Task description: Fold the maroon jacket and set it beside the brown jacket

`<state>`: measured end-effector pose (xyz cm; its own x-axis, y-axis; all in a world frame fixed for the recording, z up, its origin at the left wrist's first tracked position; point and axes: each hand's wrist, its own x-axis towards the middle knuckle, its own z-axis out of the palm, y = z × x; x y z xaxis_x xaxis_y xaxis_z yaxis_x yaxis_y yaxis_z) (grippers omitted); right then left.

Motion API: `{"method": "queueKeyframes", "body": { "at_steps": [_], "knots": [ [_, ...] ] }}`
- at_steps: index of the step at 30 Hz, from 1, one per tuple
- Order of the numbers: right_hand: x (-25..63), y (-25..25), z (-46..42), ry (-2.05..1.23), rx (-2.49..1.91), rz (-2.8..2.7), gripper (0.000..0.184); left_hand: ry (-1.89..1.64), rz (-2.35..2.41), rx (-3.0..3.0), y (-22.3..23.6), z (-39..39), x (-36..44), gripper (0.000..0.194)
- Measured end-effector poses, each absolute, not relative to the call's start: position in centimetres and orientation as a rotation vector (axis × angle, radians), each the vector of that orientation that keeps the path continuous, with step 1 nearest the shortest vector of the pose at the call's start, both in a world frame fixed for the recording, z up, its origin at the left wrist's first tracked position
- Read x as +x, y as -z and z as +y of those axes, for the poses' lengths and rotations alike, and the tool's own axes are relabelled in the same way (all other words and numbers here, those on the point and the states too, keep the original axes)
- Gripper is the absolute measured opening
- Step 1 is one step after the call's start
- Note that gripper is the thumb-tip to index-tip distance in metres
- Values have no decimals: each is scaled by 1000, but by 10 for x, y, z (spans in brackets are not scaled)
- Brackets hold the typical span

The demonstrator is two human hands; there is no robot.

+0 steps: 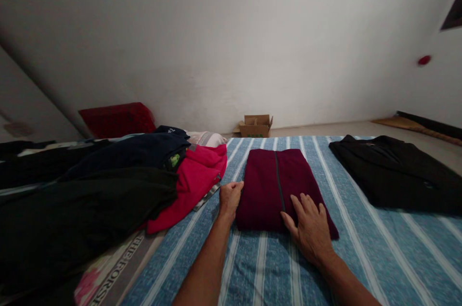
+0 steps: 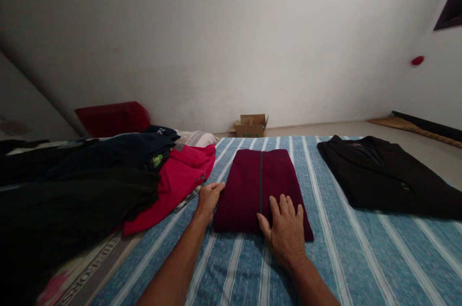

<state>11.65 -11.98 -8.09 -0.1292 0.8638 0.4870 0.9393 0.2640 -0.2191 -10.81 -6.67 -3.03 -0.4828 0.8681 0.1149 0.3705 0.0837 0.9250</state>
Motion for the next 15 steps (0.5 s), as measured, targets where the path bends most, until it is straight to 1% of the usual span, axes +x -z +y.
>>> {"method": "queueKeyframes", "body": {
  "at_steps": [4, 9, 15],
  "knots": [
    [119, 86, -117, 196, -1611, -2040, 59, -1397, 1864, 1219, 28, -67, -107, 27],
    [117, 81, -122, 210, -1624, -2012, 57, -1381, 1829, 1174, 25, -68, -104, 26],
    [115, 76, -125, 229, -1638, -2020, 55, -1192, 2111, 1450, 20, -67, -100, 21]
  ]
}}
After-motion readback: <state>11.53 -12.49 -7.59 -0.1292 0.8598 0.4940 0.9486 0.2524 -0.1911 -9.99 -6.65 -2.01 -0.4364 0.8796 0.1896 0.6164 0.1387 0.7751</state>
